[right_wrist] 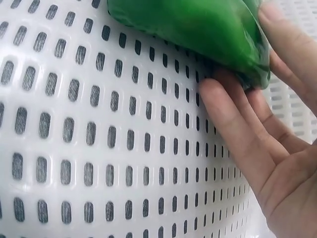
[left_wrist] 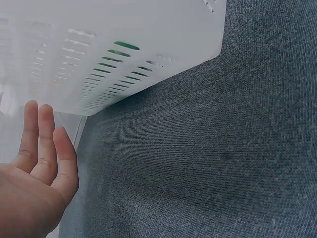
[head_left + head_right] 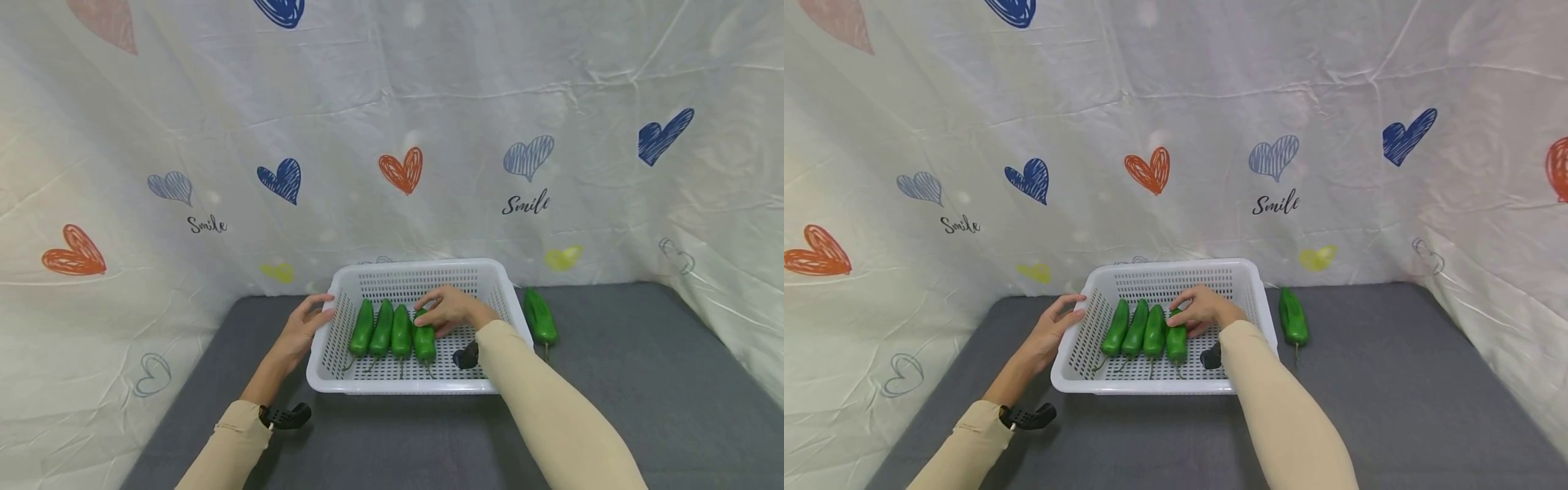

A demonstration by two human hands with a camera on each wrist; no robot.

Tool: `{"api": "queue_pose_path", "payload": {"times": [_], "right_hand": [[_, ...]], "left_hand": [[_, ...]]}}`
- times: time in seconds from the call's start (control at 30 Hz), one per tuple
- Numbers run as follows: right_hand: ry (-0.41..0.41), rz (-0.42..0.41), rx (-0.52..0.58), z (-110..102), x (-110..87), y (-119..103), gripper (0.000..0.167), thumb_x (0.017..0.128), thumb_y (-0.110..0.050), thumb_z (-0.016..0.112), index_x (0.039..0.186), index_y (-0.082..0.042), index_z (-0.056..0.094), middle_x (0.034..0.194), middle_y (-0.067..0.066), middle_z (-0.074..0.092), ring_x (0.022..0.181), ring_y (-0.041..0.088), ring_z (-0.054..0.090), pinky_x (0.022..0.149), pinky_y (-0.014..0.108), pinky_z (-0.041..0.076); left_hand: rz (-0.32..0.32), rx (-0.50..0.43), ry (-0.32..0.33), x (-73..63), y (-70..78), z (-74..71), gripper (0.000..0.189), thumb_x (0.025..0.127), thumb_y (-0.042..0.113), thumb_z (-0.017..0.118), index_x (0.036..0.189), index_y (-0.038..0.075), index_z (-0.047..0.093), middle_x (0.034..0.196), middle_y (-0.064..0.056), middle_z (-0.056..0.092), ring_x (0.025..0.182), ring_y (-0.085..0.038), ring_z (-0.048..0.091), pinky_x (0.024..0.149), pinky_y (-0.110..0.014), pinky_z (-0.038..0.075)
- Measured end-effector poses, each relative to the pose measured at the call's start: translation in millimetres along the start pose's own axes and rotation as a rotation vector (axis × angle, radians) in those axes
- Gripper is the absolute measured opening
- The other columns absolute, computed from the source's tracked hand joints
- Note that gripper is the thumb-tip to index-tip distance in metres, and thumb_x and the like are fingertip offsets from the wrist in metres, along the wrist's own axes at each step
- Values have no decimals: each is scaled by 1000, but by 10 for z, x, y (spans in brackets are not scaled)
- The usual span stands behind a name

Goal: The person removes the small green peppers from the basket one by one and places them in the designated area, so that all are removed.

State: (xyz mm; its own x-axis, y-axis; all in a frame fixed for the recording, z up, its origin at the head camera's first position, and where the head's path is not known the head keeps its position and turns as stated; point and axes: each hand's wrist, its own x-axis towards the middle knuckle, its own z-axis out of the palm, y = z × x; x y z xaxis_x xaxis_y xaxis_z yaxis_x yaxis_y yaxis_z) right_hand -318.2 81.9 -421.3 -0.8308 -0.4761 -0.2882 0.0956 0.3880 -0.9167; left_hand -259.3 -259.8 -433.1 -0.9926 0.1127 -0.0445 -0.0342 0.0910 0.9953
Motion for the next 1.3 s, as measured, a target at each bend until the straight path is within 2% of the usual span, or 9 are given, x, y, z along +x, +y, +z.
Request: {"api": "queue_pose_path", "payload": {"times": [0.27, 0.67, 1.03, 1.3], "right_hand": [[17, -3, -16, 25, 7, -34, 44, 87, -7, 83, 126, 1, 67, 117, 19, 63, 85, 29, 70, 71, 45, 59], [-33, -24, 41, -17, 61, 16, 44, 88, -6, 81, 128, 3, 65, 129, 23, 55, 91, 32, 68, 76, 47, 58], [-79, -23, 136, -96, 55, 7, 52, 88, -2, 80, 135, 3, 59, 113, 19, 68, 96, 33, 70, 82, 46, 57], [-78, -84, 160, -173, 61, -33, 53, 89, -6, 80, 137, 2, 58, 122, 19, 65, 105, 34, 66, 84, 49, 56]], "left_hand": [[2, 17, 5, 10, 15, -6, 49, 101, 28, 67, 144, 16, 46, 140, -18, 52, 111, -30, 62, 81, -42, 56], [7, 14, 10, 4, -3, -28, 48, 102, 27, 66, 144, 15, 46, 140, -21, 52, 109, -28, 63, 81, -40, 56], [5, -16, 1, 16, -9, -1, 48, 101, 26, 68, 143, 14, 48, 139, -21, 53, 108, -29, 64, 80, -42, 57], [-7, -6, 17, 3, -1, 14, 48, 102, 26, 67, 144, 15, 48, 140, -21, 52, 108, -28, 64, 80, -41, 57]]}}
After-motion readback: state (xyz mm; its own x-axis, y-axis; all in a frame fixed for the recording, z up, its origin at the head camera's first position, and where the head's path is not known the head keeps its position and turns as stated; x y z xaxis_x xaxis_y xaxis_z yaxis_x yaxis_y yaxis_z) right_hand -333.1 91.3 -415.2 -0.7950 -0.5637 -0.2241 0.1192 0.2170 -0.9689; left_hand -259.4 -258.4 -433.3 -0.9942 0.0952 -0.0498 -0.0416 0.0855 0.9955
